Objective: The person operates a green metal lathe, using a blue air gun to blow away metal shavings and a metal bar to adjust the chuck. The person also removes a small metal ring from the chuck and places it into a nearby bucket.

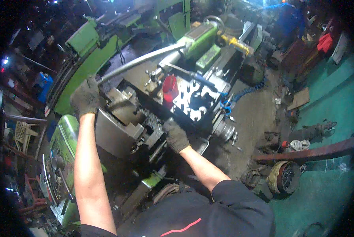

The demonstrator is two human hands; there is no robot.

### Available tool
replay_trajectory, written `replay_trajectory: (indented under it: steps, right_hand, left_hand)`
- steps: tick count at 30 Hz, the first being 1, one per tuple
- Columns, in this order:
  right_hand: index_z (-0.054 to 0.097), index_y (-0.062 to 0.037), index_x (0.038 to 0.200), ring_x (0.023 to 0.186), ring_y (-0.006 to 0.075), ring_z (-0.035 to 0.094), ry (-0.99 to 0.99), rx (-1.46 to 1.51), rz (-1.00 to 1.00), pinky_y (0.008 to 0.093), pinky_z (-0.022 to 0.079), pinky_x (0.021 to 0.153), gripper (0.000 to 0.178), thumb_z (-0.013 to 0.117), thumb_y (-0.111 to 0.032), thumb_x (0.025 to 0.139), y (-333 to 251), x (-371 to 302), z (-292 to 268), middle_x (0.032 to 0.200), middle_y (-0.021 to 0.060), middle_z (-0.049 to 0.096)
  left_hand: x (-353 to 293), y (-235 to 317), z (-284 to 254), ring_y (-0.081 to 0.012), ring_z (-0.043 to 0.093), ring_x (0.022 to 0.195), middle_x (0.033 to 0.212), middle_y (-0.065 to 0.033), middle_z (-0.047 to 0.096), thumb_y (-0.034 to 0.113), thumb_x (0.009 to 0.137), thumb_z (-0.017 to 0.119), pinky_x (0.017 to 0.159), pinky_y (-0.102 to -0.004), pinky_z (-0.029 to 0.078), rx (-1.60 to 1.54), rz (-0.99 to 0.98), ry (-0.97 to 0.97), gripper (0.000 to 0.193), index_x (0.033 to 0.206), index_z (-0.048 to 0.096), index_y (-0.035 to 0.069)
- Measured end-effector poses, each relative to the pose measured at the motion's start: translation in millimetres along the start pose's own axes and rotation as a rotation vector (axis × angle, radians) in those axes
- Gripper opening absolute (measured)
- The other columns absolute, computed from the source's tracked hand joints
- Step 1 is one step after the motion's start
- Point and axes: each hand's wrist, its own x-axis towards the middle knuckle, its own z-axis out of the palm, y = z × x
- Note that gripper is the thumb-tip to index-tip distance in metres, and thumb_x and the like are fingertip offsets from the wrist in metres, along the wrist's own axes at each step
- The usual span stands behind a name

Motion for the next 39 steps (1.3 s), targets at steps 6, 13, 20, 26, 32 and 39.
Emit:
replay_trajectory:
  steps: [6, 13, 20, 26, 32, 39]
  right_hand:
    - [0.073, -0.0068, 0.131, 0.123, 0.0424, 0.070, -0.070, 0.166, -0.097, 0.0483, 0.059, 0.105, 0.049, 0.078, -0.005, 0.082, -28.3, -38.3, -73.6, 0.126, 0.0213, 0.074]
    - [0.070, -0.0089, 0.123, 0.103, 0.0396, 0.072, 0.493, -0.429, -0.544, 0.0539, 0.056, 0.084, 0.035, 0.073, -0.006, 0.088, -54.7, 69.3, -295.2, 0.117, 0.0139, 0.074]
    - [0.062, -0.0002, 0.153, 0.133, 0.0391, 0.067, 0.923, 0.102, -0.066, 0.0476, 0.052, 0.115, 0.062, 0.082, -0.016, 0.096, -7.2, 298.9, -519.2, 0.141, 0.0227, 0.072]
    - [0.062, 0.0042, 0.127, 0.097, 0.0274, 0.058, 1.073, 0.061, -0.084, 0.0442, 0.049, 0.088, 0.034, 0.072, -0.018, 0.103, 153.3, 236.8, -488.1, 0.103, 0.0141, 0.065]
    - [0.083, -0.0171, 0.114, 0.100, 0.0280, 0.075, 0.140, -1.190, 0.849, 0.0427, 0.056, 0.081, 0.023, 0.069, -0.031, 0.102, 299.5, -51.0, -298.1, 0.112, 0.0093, 0.080]
    - [0.080, -0.0080, 0.128, 0.102, 0.0348, 0.077, 0.246, -0.718, 1.490, 0.0500, 0.059, 0.084, 0.035, 0.068, -0.030, 0.103, 278.4, -436.4, -192.2, 0.115, 0.0151, 0.082]
  left_hand:
    - [6.9, 43.6, -14.1, -0.0424, 0.076, 0.073, 0.078, -0.0191, 0.077, 0.048, 0.113, 0.052, 0.071, -0.0579, 0.058, -0.049, 0.049, 0.124, 0.054, 0.086, 0.080, 0.012]
    - [-0.4, 24.9, -18.0, -0.0418, 0.075, 0.071, 0.078, -0.0179, 0.077, 0.047, 0.112, 0.053, 0.070, -0.0560, 0.057, 0.035, -0.052, 0.025, 0.051, 0.089, 0.082, 0.013]
    - [-1.1, 29.2, -15.5, -0.0410, 0.074, 0.071, 0.077, -0.0161, 0.077, 0.041, 0.112, 0.054, 0.070, -0.0571, 0.054, 0.045, -0.012, 0.052, 0.046, 0.089, 0.083, 0.015]
    - [-2.5, 25.3, -17.8, -0.0424, 0.075, 0.075, 0.080, -0.0182, 0.077, 0.043, 0.112, 0.054, 0.072, -0.0575, 0.056, 0.090, -0.004, 0.010, 0.047, 0.093, 0.084, 0.012]
    - [11.0, 30.0, -45.4, -0.0446, 0.073, 0.084, 0.090, -0.0208, 0.075, 0.046, 0.112, 0.055, 0.075, -0.0577, 0.054, -0.024, 0.038, 0.033, 0.049, 0.097, 0.081, 0.008]
    - [7.7, 24.2, -28.8, -0.0455, 0.071, 0.084, 0.089, -0.0204, 0.071, 0.053, 0.106, 0.063, 0.073, -0.0594, 0.052, -0.160, 0.267, -0.051, 0.046, 0.096, 0.071, 0.009]
